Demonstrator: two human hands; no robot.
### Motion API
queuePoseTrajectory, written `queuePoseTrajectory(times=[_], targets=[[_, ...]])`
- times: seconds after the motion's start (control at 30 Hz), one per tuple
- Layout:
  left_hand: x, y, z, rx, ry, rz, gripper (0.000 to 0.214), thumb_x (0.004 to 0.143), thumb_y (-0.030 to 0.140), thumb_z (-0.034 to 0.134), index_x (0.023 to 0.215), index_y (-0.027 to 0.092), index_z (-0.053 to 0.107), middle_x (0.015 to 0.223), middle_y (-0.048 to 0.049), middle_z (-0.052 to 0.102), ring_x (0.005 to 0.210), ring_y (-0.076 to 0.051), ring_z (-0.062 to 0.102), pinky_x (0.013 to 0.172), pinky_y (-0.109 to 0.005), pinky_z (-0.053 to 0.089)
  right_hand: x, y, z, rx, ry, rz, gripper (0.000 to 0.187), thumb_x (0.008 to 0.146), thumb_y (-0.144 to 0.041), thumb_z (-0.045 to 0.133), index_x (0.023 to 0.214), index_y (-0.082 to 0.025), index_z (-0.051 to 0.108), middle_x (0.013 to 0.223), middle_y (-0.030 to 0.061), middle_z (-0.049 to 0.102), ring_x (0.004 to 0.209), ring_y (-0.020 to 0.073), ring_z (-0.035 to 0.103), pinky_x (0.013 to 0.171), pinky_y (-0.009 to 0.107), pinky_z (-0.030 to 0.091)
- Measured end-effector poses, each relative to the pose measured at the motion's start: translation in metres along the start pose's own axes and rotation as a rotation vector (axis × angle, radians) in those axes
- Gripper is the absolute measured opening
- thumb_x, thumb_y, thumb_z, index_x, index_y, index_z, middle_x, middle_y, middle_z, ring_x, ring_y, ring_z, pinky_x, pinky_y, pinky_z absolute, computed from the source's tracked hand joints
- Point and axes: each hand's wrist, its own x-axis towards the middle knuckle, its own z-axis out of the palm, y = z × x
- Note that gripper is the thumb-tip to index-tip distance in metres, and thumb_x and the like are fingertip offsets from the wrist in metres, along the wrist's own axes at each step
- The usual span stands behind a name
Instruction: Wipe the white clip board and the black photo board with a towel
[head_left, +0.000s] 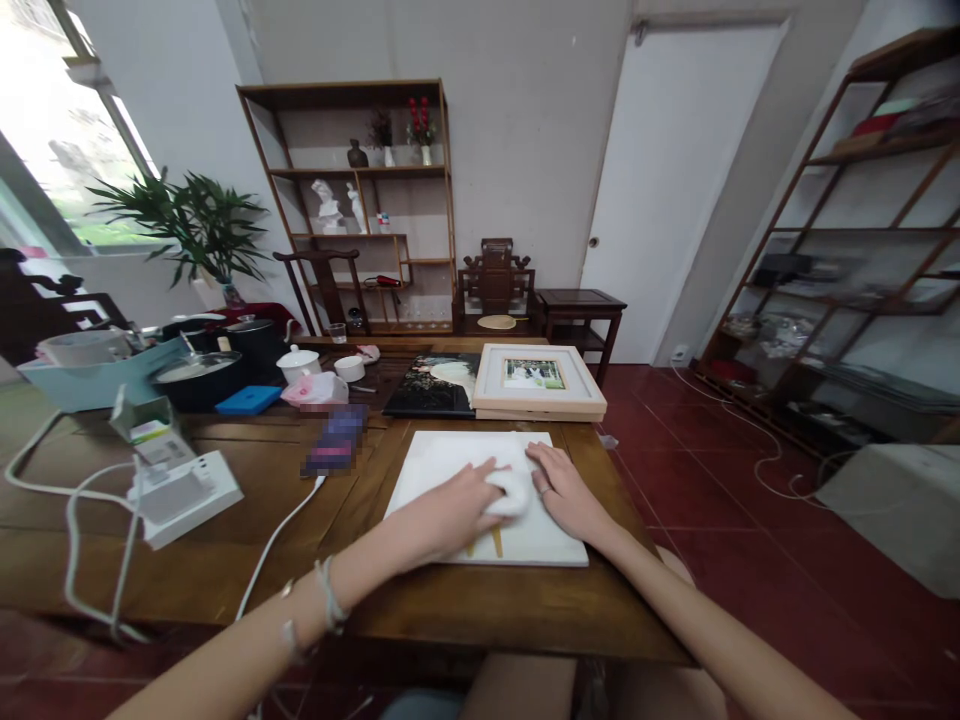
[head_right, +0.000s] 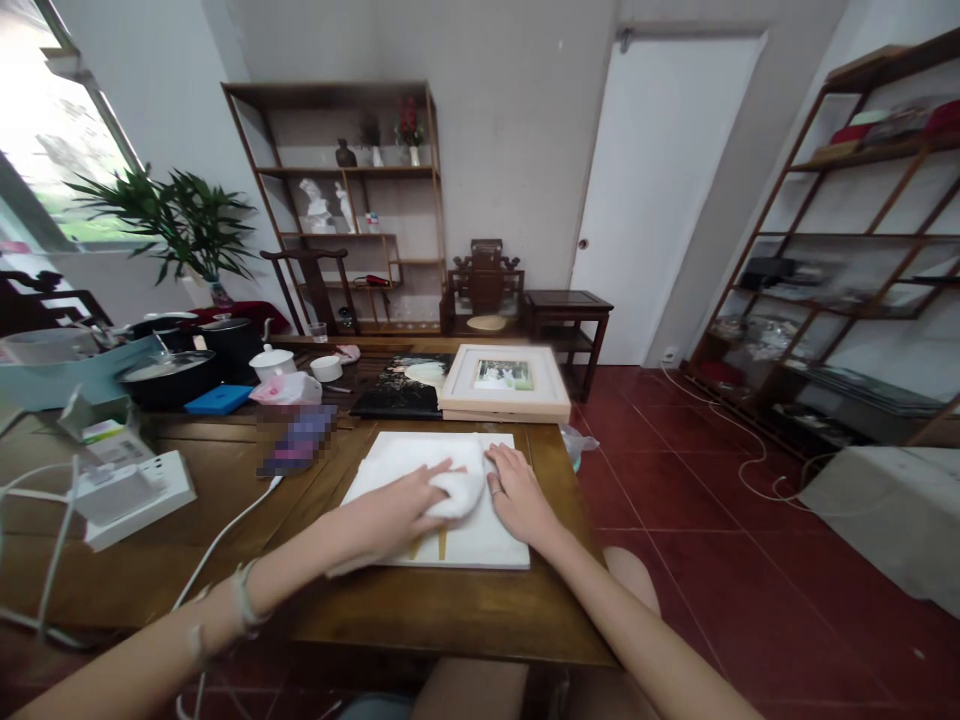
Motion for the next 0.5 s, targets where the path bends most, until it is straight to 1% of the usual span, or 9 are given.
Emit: queuePoseTrajectory(times=[0.1, 0.2, 0.27, 0.33, 0.43, 0.5], targets=[[0.028, -0.021, 0.000, -0.011, 0.044, -0.076, 0.033, 0.087, 0.040, 0.041, 0.095, 0.014, 0.061, 0.124, -0.0138, 0.050, 0.122, -0.026, 0.039, 0.096, -0.037, 0.034, 0.000, -0.001, 0.000, 0.103, 0.067, 0.046, 0.042, 0.085, -0.027, 0.035, 0.127, -0.020, 0.035, 0.126, 0.0106, 0.047, 0.118, 0.0217, 0.040, 0.099, 0.045, 0.031], [0.048, -0.024, 0.006, 0.014, 0.074, -0.088, 0.032, 0.087, 0.039, 0.041, 0.097, 0.016, 0.060, 0.126, -0.0134, 0.048, 0.124, -0.029, 0.035, 0.096, -0.044, 0.032, 0.001, -0.003, -0.002, 0.236, 0.152, 0.095, 0.044, 0.087, -0.033, 0.033, 0.130, -0.022, 0.031, 0.129, 0.0111, 0.045, 0.116, 0.0215, 0.045, 0.098, 0.044, 0.033], [0.055, -0.017, 0.013, 0.061, 0.084, -0.066, 0.027, 0.087, 0.033, 0.042, 0.101, 0.017, 0.059, 0.131, -0.0133, 0.044, 0.125, -0.031, 0.032, 0.096, -0.050, 0.029, 0.002, -0.004, -0.004, 0.295, 0.208, 0.134, 0.043, 0.088, -0.037, 0.032, 0.128, -0.022, 0.033, 0.128, 0.0113, 0.046, 0.115, 0.0219, 0.046, 0.098, 0.044, 0.034], [0.056, -0.004, 0.021, 0.132, 0.094, -0.009, 0.024, 0.085, 0.025, 0.045, 0.101, 0.016, 0.060, 0.133, -0.0138, 0.041, 0.126, -0.034, 0.029, 0.096, -0.052, 0.027, 0.003, -0.004, -0.006, 0.327, 0.254, 0.172, 0.044, 0.088, -0.041, 0.031, 0.127, -0.021, 0.036, 0.128, 0.0111, 0.046, 0.117, 0.0220, 0.044, 0.099, 0.044, 0.032], [0.050, 0.020, 0.030, 0.228, 0.115, 0.081, 0.024, 0.081, 0.021, 0.047, 0.096, 0.011, 0.063, 0.134, -0.0164, 0.038, 0.125, -0.037, 0.029, 0.096, -0.052, 0.028, 0.003, -0.002, -0.007, 0.393, 0.306, 0.201, 0.046, 0.088, -0.047, 0.028, 0.123, -0.021, 0.042, 0.129, 0.0099, 0.046, 0.119, 0.0215, 0.041, 0.101, 0.043, 0.030], [0.040, 0.036, 0.033, 0.259, 0.116, 0.107, 0.024, 0.081, 0.021, 0.047, 0.094, 0.010, 0.064, 0.134, -0.0180, 0.038, 0.124, -0.039, 0.030, 0.095, -0.052, 0.029, 0.003, 0.001, -0.006, 0.457, 0.325, 0.203, 0.048, 0.088, -0.050, 0.025, 0.121, -0.022, 0.045, 0.129, 0.0089, 0.046, 0.119, 0.0213, 0.042, 0.101, 0.043, 0.029]])
